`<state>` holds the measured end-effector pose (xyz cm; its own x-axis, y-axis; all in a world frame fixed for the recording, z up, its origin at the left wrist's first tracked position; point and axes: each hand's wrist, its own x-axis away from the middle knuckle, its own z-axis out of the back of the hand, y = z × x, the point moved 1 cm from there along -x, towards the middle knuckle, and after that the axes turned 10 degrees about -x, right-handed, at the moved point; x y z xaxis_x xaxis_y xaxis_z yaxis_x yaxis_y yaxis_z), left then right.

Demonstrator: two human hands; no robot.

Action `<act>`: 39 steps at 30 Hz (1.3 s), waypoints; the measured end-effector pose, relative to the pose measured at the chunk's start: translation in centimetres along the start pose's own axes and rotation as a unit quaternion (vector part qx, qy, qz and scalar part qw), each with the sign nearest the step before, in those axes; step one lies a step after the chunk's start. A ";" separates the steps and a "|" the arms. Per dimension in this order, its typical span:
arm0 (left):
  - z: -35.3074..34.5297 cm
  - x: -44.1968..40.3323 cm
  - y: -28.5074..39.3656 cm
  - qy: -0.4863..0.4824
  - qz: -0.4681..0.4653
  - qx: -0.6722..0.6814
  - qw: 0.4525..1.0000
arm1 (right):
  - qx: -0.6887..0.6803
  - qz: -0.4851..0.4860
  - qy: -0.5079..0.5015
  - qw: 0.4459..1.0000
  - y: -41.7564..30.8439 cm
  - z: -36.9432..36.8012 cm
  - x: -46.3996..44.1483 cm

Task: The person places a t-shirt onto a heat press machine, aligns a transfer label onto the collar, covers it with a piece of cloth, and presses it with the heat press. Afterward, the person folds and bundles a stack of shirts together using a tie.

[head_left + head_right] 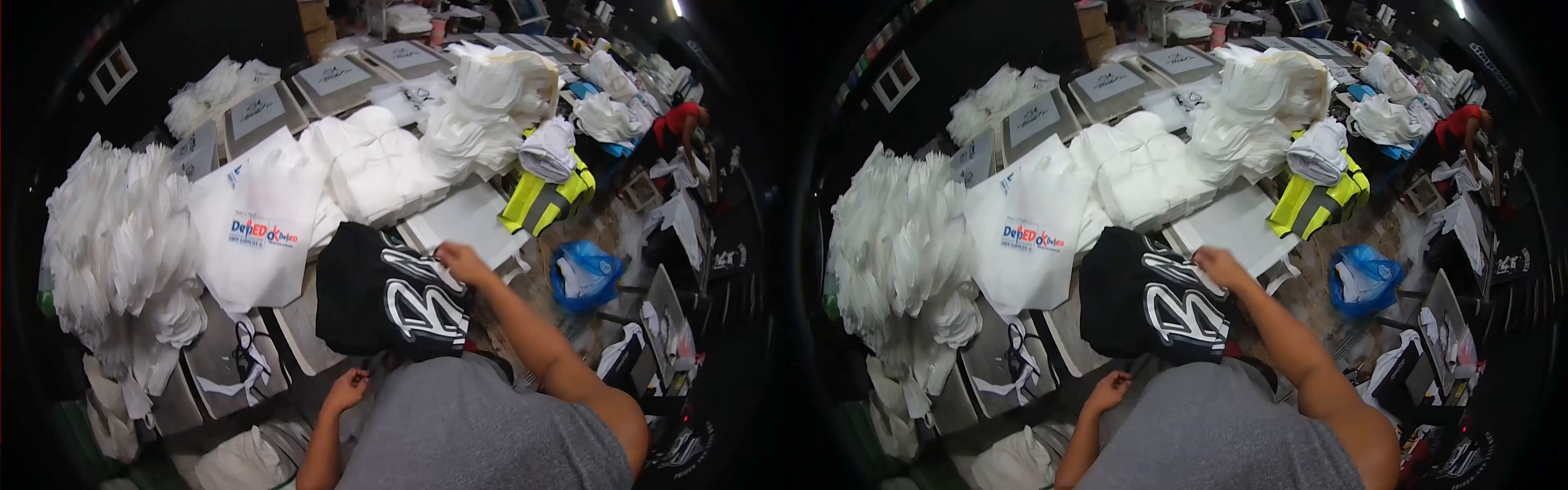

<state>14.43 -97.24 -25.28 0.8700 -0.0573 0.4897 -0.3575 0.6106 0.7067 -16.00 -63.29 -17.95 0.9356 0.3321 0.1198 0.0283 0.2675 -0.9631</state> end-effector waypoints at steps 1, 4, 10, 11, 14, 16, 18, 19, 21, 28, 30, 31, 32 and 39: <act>-0.5 -0.2 -1.4 -0.003 0.011 0.007 1.000 | 0.008 0.022 0.047 0.999 0.3 1.7 -1.0; -1.5 2.8 -1.9 -0.020 0.036 -0.146 0.988 | 0.032 0.067 0.116 0.990 -1.5 6.9 -3.9; 1.7 2.6 4.2 0.107 -0.025 0.059 0.992 | -0.176 0.255 0.233 0.922 -14.7 13.0 -4.4; 3.2 2.3 5.8 0.111 -0.030 0.062 0.991 | -0.176 0.273 0.293 0.899 -19.0 13.5 -2.7; 8.3 1.7 12.1 0.210 -0.146 0.101 0.961 | -0.118 0.490 0.267 0.821 -30.1 9.2 4.9; 10.8 0.7 19.3 0.285 -0.243 0.129 0.918 | -0.110 0.482 0.020 0.869 -31.6 1.8 7.5; 12.3 -0.7 27.7 0.273 -0.368 0.097 0.884 | 0.001 0.310 -0.146 0.939 -30.1 -2.9 8.1; 11.0 -2.7 28.8 0.215 -0.385 0.045 0.896 | 0.031 0.335 -0.139 0.931 -32.1 -3.9 8.4; 8.3 -4.8 33.4 0.082 -0.465 0.165 0.866 | -0.195 0.378 -0.102 0.899 -35.2 -1.4 6.7; 6.2 -12.9 26.9 0.095 -0.344 0.015 0.934 | -0.199 0.552 0.104 0.803 -42.5 24.4 9.0; 10.6 -11.7 28.4 0.229 -0.474 -0.054 0.849 | -0.175 0.526 0.114 0.824 -40.3 25.1 8.8; 13.3 -9.2 30.1 0.208 -0.457 0.018 0.865 | -0.116 0.463 0.101 0.873 -38.6 23.2 8.2; 15.5 -7.0 31.5 0.094 -0.395 0.179 0.896 | -0.055 0.399 0.082 0.911 -36.2 20.9 7.4; 14.0 -1.2 29.0 0.027 -0.368 0.114 0.922 | -0.013 0.246 -0.258 0.934 -26.2 -4.5 7.1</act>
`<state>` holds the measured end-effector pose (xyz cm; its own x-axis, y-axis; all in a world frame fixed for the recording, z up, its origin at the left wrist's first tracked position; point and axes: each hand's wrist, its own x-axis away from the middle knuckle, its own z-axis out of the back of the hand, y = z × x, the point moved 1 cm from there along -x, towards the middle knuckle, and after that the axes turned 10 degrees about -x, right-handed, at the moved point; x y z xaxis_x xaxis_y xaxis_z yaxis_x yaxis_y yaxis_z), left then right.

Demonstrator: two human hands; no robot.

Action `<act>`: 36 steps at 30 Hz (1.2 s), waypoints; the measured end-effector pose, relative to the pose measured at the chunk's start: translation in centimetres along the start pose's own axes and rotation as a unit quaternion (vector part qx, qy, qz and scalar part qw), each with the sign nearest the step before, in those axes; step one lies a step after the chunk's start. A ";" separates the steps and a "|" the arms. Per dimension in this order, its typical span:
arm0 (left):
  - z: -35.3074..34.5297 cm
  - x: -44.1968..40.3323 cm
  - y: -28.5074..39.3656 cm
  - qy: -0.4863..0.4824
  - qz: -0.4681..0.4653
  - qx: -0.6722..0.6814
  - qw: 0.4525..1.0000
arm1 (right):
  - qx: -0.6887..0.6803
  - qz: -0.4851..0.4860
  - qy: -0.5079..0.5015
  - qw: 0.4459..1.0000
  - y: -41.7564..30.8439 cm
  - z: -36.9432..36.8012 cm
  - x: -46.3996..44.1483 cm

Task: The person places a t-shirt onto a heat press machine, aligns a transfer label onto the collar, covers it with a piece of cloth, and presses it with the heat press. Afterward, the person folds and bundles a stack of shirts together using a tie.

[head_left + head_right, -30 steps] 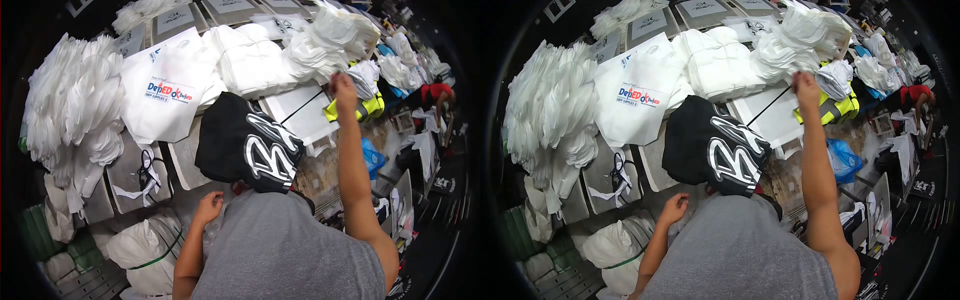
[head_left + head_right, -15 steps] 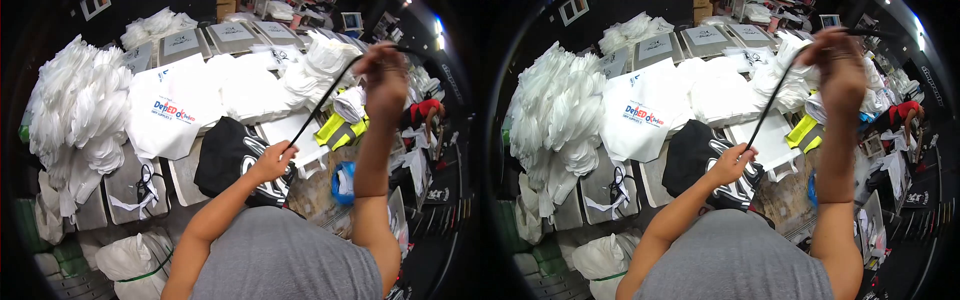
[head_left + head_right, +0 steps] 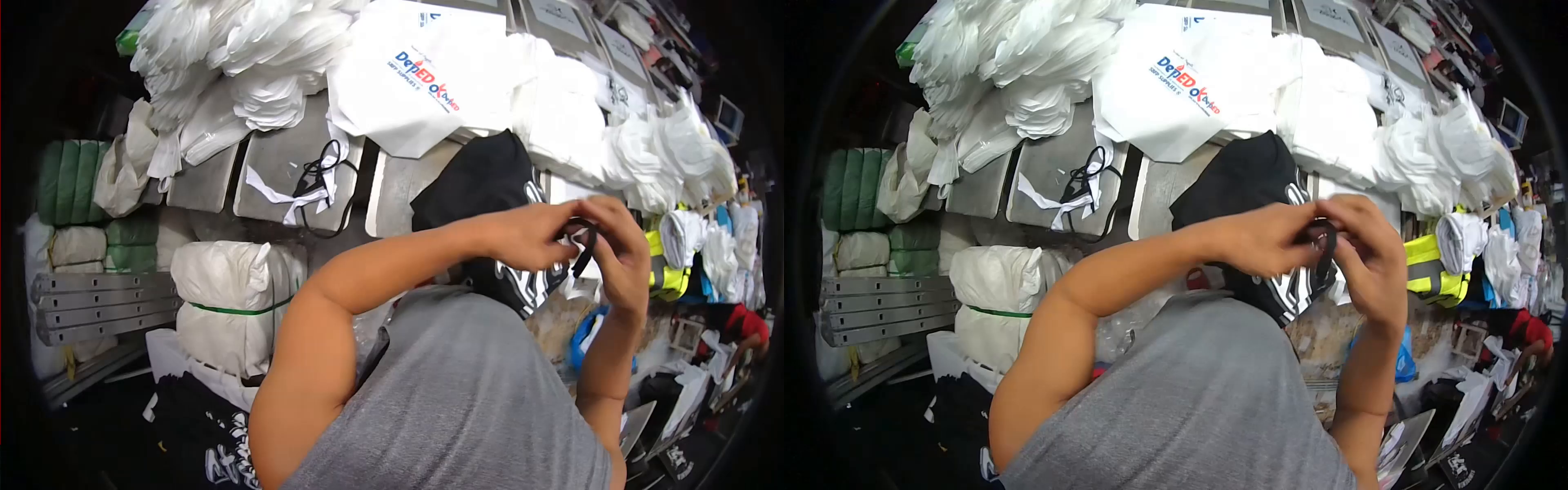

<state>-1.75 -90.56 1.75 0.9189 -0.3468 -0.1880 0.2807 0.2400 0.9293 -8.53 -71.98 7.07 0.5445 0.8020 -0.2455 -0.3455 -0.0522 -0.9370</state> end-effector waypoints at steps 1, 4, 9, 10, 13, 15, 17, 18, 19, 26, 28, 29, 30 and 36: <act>0.8 1.2 -1.4 0.005 0.076 -0.099 0.992 | -0.071 -0.085 0.021 0.994 1.2 -0.2 0.0; 9.4 8.5 -8.1 0.121 0.029 -0.151 0.981 | -0.043 -0.131 0.138 0.981 7.5 2.4 1.0; 23.2 24.4 -10.8 0.192 0.324 -0.621 0.688 | 0.191 -0.280 0.198 0.920 22.9 6.5 8.9; 23.6 26.7 -11.6 0.203 0.278 -0.650 0.678 | 0.207 -0.329 0.175 0.905 25.7 6.7 11.1; 15.6 24.6 -9.7 0.259 0.485 -0.356 0.756 | 0.030 -0.459 0.201 0.865 29.1 5.1 16.3; 7.9 24.4 -15.7 0.210 0.440 -0.105 0.867 | -0.220 -0.394 0.340 0.825 31.3 2.9 18.6; -1.8 21.6 -18.2 0.188 0.427 0.180 0.866 | -0.356 -0.370 0.371 0.774 31.7 2.0 18.9; -5.9 20.0 -18.4 0.179 0.465 0.230 0.836 | -0.432 -0.352 0.394 0.731 31.0 1.4 18.8; -9.5 18.2 -18.7 0.177 0.438 0.214 0.855 | -0.502 -0.326 0.412 0.687 30.2 1.5 18.0; -8.5 13.1 -17.8 0.285 0.357 0.327 0.827 | -0.471 -0.173 0.289 0.815 15.4 0.8 8.6; -5.8 13.6 -15.8 0.353 0.310 0.355 0.808 | -0.354 -0.174 0.206 0.895 13.8 0.6 5.3; -4.6 13.9 -14.7 0.404 0.299 0.345 0.793 | -0.248 -0.177 0.161 0.939 13.5 0.6 3.3; -3.5 13.8 -12.6 0.435 0.232 0.380 0.783 | -0.238 -0.180 0.146 0.943 13.1 0.2 1.2; 0.8 15.7 -8.4 0.447 0.158 -0.004 0.881 | -0.101 -0.107 0.112 0.983 13.4 -2.8 -6.3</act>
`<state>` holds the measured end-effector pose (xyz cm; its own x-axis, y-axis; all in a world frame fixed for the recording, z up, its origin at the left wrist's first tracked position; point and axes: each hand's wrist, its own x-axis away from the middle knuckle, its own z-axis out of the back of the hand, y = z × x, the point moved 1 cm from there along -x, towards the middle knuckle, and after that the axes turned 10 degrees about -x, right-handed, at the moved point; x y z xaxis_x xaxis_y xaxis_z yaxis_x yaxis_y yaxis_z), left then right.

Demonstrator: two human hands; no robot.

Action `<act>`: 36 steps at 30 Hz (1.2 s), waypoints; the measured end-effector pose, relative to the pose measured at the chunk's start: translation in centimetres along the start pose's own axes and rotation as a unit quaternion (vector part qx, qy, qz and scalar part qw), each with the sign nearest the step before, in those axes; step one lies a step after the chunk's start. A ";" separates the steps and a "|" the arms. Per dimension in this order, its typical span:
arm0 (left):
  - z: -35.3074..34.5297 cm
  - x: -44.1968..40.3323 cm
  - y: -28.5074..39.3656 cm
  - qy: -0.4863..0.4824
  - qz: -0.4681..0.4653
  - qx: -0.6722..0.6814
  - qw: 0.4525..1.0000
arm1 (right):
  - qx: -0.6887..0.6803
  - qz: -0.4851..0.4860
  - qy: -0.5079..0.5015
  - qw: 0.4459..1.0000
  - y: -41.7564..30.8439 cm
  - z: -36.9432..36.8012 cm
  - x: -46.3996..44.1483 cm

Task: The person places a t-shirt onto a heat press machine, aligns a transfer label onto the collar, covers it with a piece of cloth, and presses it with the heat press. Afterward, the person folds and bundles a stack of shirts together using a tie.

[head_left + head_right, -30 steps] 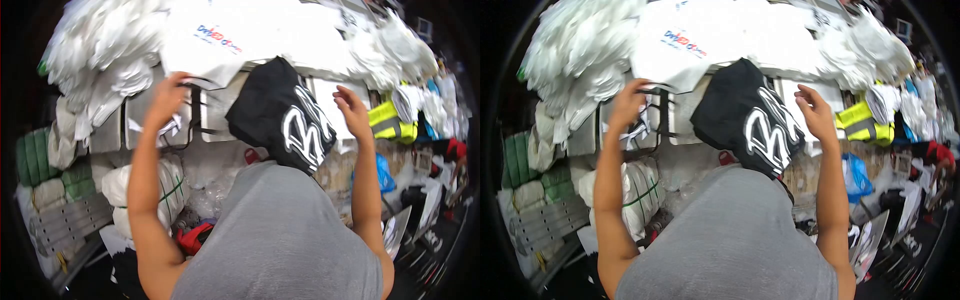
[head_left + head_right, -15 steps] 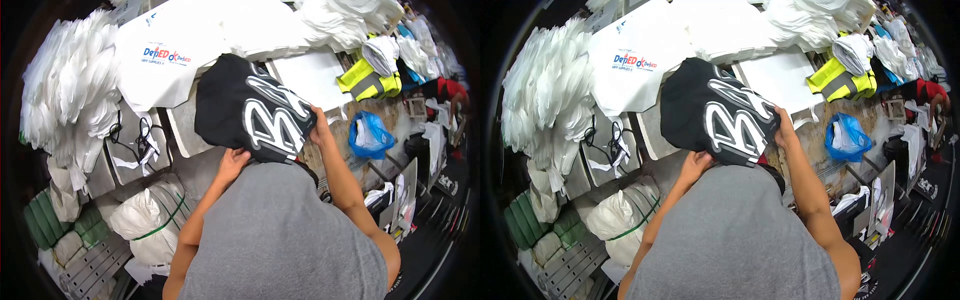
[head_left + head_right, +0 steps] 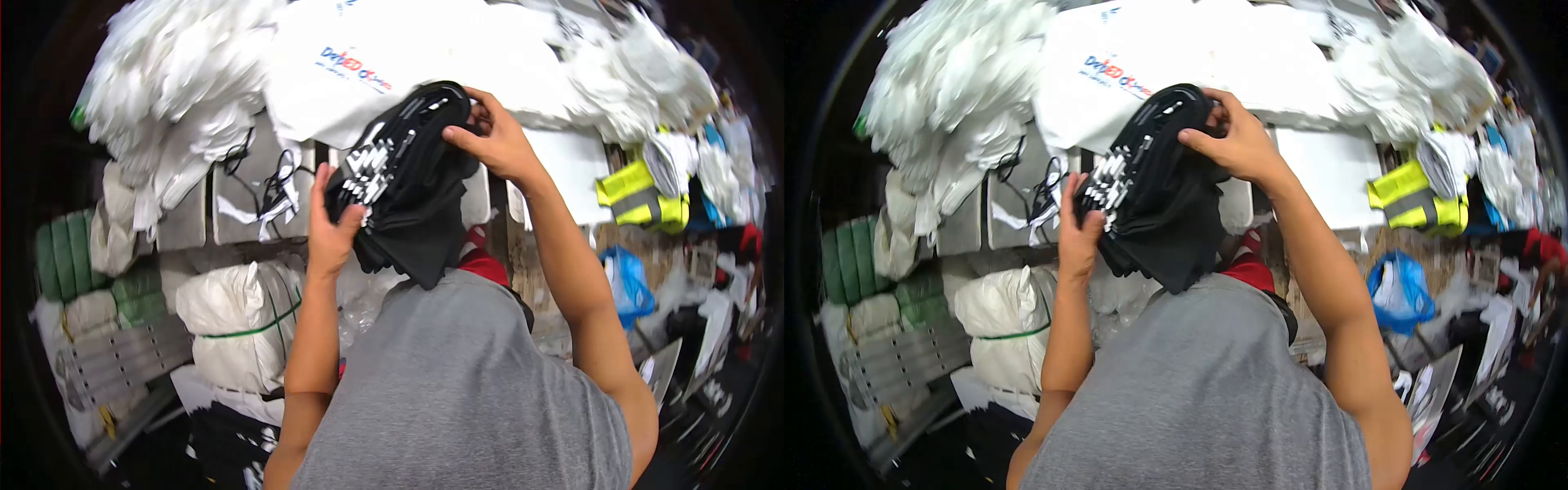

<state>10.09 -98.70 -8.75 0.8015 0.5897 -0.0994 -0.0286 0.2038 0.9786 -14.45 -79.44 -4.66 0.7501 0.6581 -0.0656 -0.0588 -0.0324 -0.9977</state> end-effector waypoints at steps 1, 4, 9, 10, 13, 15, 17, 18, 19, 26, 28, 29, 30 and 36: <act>-0.2 -0.1 1.1 0.005 -0.023 -0.079 0.997 | -0.004 0.017 0.004 1.000 0.1 -0.7 -0.3; -1.4 -0.4 2.3 0.015 -0.014 -0.168 0.985 | -0.028 0.007 0.022 0.999 0.1 -2.5 -0.8; -0.3 -2.8 1.8 -0.035 -0.011 -0.130 0.991 | -0.026 0.002 0.040 0.999 1.0 -2.1 -1.8; 0.0 -3.5 2.4 -0.049 -0.037 -0.131 0.990 | -0.046 -0.003 0.042 0.998 1.3 -1.6 -2.0; 0.6 -5.5 4.9 -0.118 -0.009 -0.202 0.972 | -0.031 -0.014 0.081 0.996 1.1 -0.2 -1.0; 0.4 -6.8 6.6 -0.130 -0.012 -0.219 0.967 | -0.012 -0.022 0.087 0.996 -0.1 0.5 0.6; 0.3 -8.1 8.1 -0.143 -0.038 -0.285 0.947 | -0.027 -0.007 0.118 0.993 0.2 1.2 2.0; 0.1 -8.8 8.6 -0.148 -0.043 -0.285 0.946 | 0.017 -0.006 0.120 0.993 0.9 1.6 2.9; -0.3 -9.4 9.1 -0.171 -0.071 -0.300 0.936 | 0.013 0.006 0.128 0.992 1.5 1.5 3.7; -4.0 -11.9 13.0 -0.303 -0.123 -0.349 0.878 | -0.196 -0.066 0.202 0.957 1.1 0.0 6.3; -4.9 -12.4 13.7 -0.316 -0.153 -0.353 0.867 | -0.228 -0.065 0.225 0.945 0.3 0.0 6.1; -4.9 -12.6 14.0 -0.323 -0.142 -0.359 0.864 | -0.227 -0.062 0.233 0.944 0.6 0.4 6.2; -4.8 -12.9 14.2 -0.328 -0.130 -0.366 0.861 | -0.241 -0.071 0.222 0.942 1.4 0.9 6.1; -3.4 -14.3 13.0 -0.331 -0.121 -0.351 0.868 | -0.136 -0.068 0.193 0.969 1.9 3.6 6.1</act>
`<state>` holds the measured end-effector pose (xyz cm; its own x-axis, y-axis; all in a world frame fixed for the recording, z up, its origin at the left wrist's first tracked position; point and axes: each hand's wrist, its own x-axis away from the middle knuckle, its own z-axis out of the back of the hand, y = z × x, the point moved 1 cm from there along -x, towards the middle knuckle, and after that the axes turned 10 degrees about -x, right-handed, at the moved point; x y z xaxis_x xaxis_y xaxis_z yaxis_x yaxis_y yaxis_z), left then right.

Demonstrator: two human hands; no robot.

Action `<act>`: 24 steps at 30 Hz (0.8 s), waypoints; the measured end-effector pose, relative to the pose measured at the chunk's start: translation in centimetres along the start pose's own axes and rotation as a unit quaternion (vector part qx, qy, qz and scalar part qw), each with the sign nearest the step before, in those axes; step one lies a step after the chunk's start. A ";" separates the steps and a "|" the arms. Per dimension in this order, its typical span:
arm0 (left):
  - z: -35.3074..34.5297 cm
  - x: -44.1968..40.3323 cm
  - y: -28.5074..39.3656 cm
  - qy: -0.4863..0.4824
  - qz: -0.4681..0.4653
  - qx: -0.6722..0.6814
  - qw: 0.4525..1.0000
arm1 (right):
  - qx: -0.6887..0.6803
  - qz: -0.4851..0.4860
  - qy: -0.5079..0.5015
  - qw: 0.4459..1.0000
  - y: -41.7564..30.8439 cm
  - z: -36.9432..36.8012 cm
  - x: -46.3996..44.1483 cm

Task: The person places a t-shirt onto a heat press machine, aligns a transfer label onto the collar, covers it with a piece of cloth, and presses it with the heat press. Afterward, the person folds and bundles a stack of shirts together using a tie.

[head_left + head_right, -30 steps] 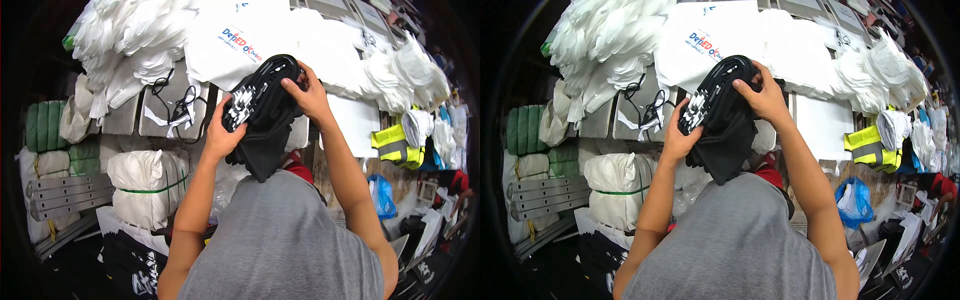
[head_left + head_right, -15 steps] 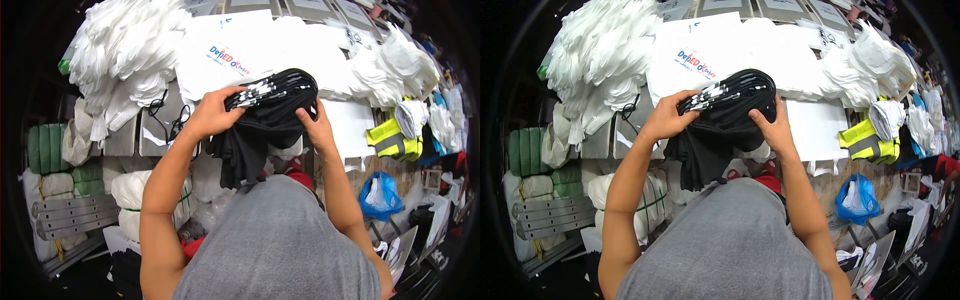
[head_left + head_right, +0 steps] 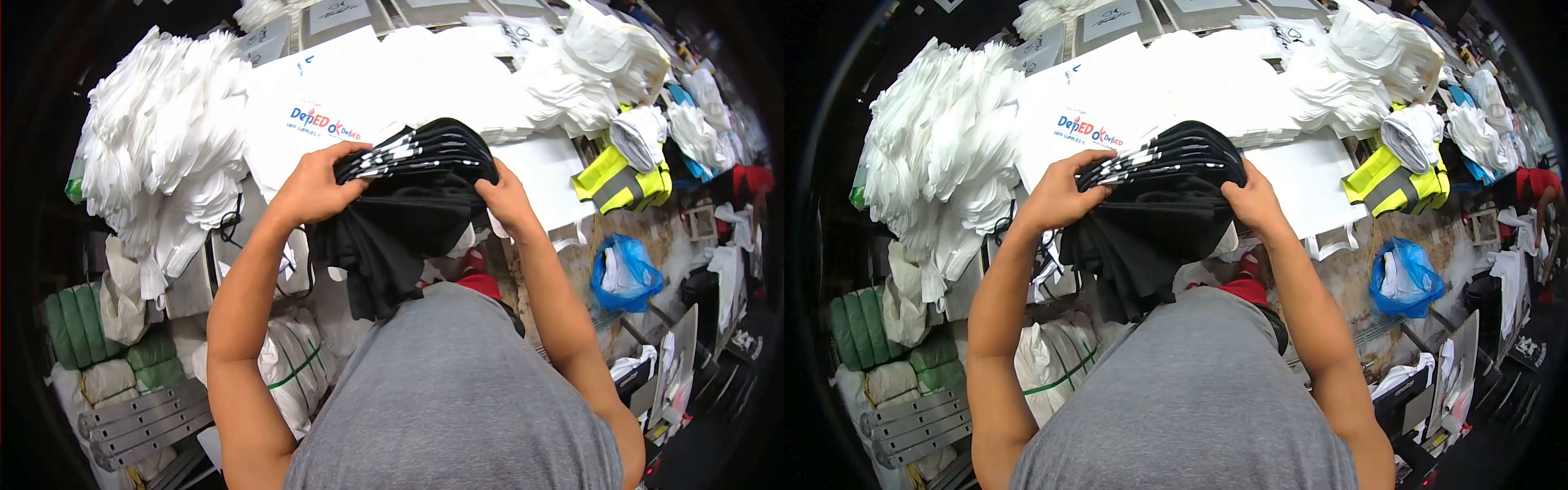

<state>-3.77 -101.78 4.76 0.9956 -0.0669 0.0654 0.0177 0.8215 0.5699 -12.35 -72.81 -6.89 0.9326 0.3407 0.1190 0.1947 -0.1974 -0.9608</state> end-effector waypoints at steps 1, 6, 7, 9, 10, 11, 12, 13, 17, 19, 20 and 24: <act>0.0 0.2 -0.4 0.003 0.016 -0.003 1.000 | 0.003 0.004 0.004 1.000 -0.3 -0.2 -0.1; -0.5 1.3 -5.4 0.038 -0.014 -0.004 0.999 | 0.323 0.102 -0.015 0.941 -3.5 -0.3 -1.8; -0.8 1.4 -5.4 0.053 -0.018 -0.005 0.998 | 0.353 0.089 -0.028 0.931 -4.3 -0.6 -1.9; -1.1 1.6 -5.3 0.057 0.027 0.031 0.998 | 0.344 0.136 -0.059 0.927 -4.2 -0.9 -2.0; -1.4 1.6 -5.5 0.067 0.029 0.038 0.997 | 0.368 0.149 -0.071 0.915 -3.8 -0.8 -1.6; -1.5 1.7 -5.7 0.074 0.033 0.045 0.996 | 0.390 0.158 -0.085 0.903 -3.8 -1.3 -0.6; -1.7 1.8 -5.8 0.073 0.026 0.043 0.996 | 0.423 0.145 -0.108 0.888 -3.7 -1.8 0.2; -1.9 1.8 -5.8 0.085 0.023 0.030 0.996 | 0.455 0.131 -0.130 0.871 -3.6 -2.2 0.7; -2.8 2.4 -5.4 0.027 0.050 0.050 0.997 | 0.456 -0.034 -0.138 0.879 -2.0 0.0 -0.9; -4.2 3.1 -5.6 0.059 0.007 -0.005 0.998 | 0.489 0.017 -0.141 0.861 -0.2 0.9 -1.3; -4.8 3.4 -6.0 0.062 0.002 0.002 0.998 | 0.488 0.057 -0.131 0.861 0.1 0.9 -0.8; -5.9 5.4 -6.2 0.065 -0.006 0.008 0.998 | 0.460 0.168 -0.167 0.856 3.9 2.3 2.3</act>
<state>2.07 -103.93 -3.29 0.9989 -0.0020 -0.0472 0.0291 0.8124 0.5823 -10.14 -70.64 -10.90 0.7204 0.6808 -0.1326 -0.5322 0.4199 -0.7352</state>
